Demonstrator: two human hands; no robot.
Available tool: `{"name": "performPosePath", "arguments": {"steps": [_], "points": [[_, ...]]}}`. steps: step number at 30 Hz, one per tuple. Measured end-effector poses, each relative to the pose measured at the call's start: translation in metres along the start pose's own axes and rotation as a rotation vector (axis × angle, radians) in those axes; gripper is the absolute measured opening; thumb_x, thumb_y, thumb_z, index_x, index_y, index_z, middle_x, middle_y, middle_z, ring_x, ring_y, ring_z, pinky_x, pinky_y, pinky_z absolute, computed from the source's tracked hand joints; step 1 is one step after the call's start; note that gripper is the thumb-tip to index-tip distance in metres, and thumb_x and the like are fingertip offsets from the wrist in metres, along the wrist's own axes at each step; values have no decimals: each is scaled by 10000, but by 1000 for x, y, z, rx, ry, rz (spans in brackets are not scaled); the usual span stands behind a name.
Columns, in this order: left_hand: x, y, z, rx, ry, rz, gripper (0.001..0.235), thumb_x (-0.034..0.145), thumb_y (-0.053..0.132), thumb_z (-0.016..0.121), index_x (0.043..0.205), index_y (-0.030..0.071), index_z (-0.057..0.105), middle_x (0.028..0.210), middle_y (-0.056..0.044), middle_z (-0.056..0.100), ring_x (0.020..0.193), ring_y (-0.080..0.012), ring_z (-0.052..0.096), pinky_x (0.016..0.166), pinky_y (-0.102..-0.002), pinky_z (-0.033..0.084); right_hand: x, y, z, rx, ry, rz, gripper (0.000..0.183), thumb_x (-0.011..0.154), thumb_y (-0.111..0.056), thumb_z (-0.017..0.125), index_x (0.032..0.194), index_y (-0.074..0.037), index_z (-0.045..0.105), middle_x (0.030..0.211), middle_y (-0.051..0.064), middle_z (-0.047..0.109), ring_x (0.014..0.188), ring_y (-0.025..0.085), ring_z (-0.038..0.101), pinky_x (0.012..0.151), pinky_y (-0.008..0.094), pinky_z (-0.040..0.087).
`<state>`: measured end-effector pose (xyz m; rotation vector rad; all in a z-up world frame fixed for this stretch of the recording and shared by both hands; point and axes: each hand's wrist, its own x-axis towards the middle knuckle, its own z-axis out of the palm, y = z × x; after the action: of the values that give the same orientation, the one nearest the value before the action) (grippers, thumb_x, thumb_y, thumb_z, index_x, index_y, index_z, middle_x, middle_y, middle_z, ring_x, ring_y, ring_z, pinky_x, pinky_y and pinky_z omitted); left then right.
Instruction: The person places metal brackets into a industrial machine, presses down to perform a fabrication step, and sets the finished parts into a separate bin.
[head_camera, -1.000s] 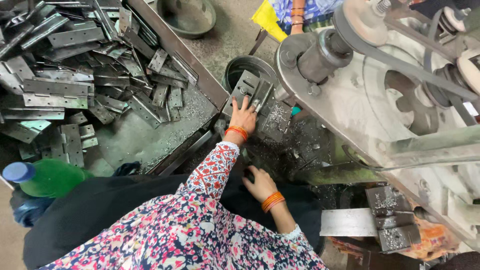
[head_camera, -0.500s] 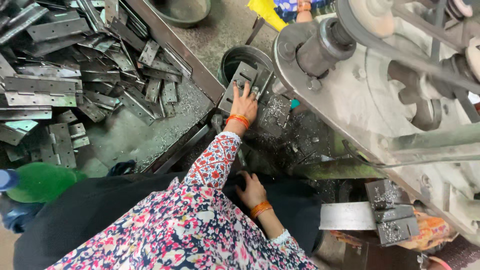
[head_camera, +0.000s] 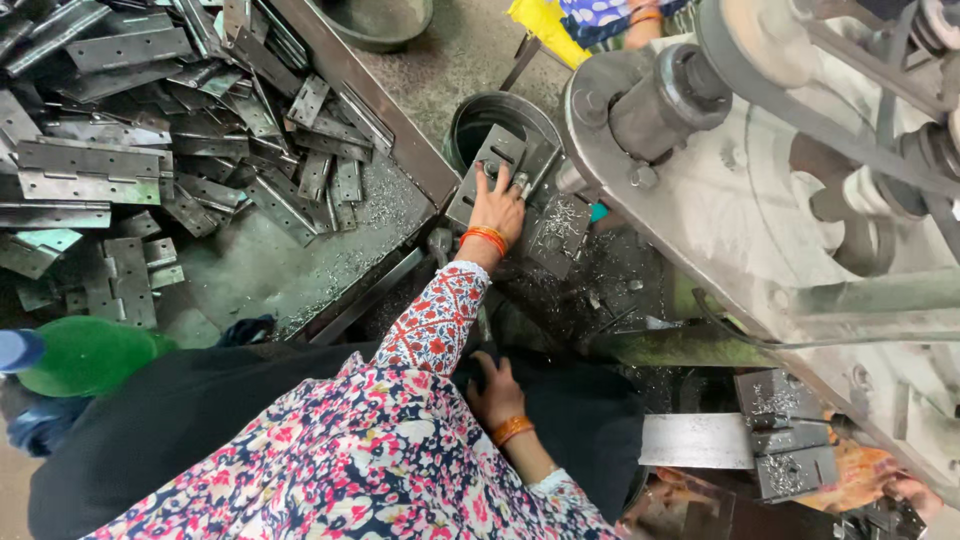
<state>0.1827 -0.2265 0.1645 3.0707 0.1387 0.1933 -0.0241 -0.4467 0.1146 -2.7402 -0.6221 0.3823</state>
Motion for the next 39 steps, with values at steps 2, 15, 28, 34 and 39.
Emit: {"name": "performPosePath", "arguments": {"steps": [2,15,28,34,39], "points": [[1,-1,-1,4,23,-7,401,989,270,445,1277,157,700,1522,-13,503,1507,-367,228,1126,-776,130,-2,14,20,60,73,-18,449,844,-321,716,1277,-311,599,1241,211,590,896,465,683,717,542,589],[-2,7,7,36,21,6,379,990,274,467,1236,156,730,1433,-43,585,1488,-360,278,1135,-738,162,21,1,-43,0,-141,-13,496,841,-372,733,1306,-270,595,1155,203,628,1023,440,669,851,520,568],[-159,0,-9,54,259,159,373,937,248,534,1213,95,733,1333,-65,643,1435,-353,387,1175,-640,250,23,-30,-78,-54,-180,28,536,852,-401,713,1335,-203,596,1187,225,636,1083,447,649,904,528,541],[-129,-6,13,105,367,166,357,858,225,565,1147,114,743,1306,-61,652,1377,-354,430,1108,-623,319,24,-20,-68,-65,-162,-3,588,835,-418,710,1362,-193,578,1221,231,628,1089,447,649,906,526,546],[-120,-8,14,68,427,212,297,901,225,573,1114,106,741,1296,-67,663,1375,-347,454,1134,-605,332,27,-13,-67,-36,-165,-27,664,842,-450,714,1420,-201,504,1246,239,615,1117,456,629,925,529,537]]}}
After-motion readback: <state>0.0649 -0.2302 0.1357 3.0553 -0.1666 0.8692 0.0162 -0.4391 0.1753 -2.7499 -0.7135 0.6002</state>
